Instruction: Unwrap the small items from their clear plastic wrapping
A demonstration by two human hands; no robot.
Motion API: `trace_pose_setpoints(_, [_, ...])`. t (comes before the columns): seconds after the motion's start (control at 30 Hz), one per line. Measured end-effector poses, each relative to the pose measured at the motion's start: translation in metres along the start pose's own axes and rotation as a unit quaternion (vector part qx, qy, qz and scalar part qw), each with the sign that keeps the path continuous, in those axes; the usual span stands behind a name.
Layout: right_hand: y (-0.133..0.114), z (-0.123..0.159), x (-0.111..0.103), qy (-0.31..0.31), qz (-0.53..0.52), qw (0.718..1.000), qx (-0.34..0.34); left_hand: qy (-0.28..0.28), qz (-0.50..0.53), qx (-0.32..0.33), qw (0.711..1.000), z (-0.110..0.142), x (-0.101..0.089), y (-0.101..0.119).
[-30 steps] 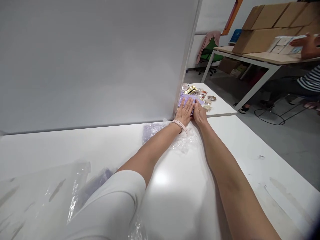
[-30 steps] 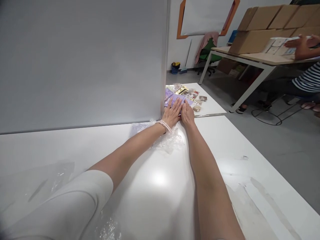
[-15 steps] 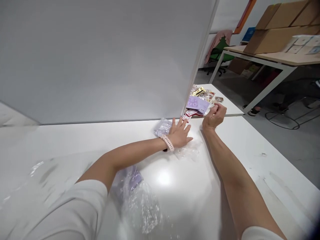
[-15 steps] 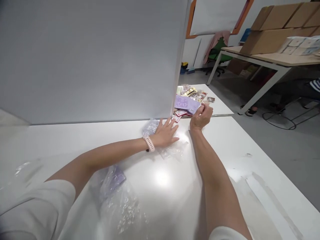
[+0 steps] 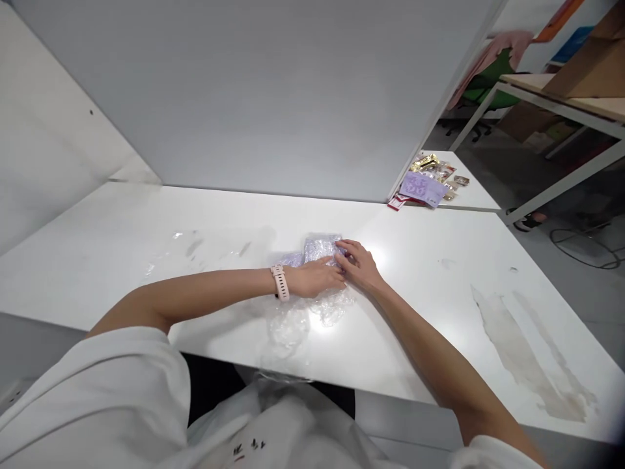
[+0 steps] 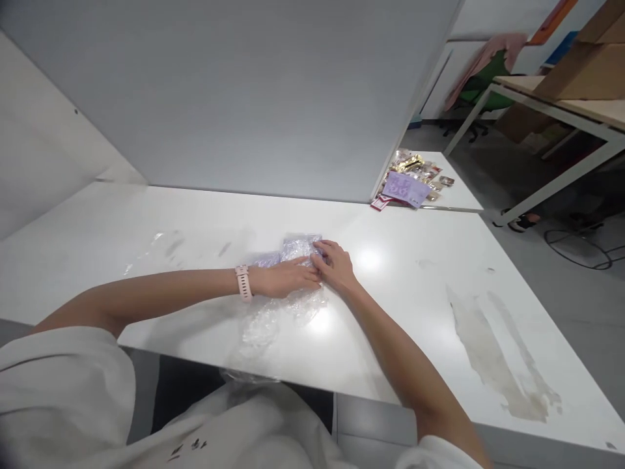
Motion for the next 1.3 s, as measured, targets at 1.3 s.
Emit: trace_pose_setpoints(1.3, [-0.022, 0.054, 0.018, 0.186, -0.325, 0.894, 0.247, 0.217, 0.242, -0.319, 0.890, 0.093, 0.031, -0.065])
Point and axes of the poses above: each hand's wrist, its own z-axis away from the middle knuckle, its own x-axis out of the palm, y = z × x, the point moved 9 cm from there along -z, towards the middle knuckle, and after that the axes turned 10 degrees about -x, right-handed, at the moved point
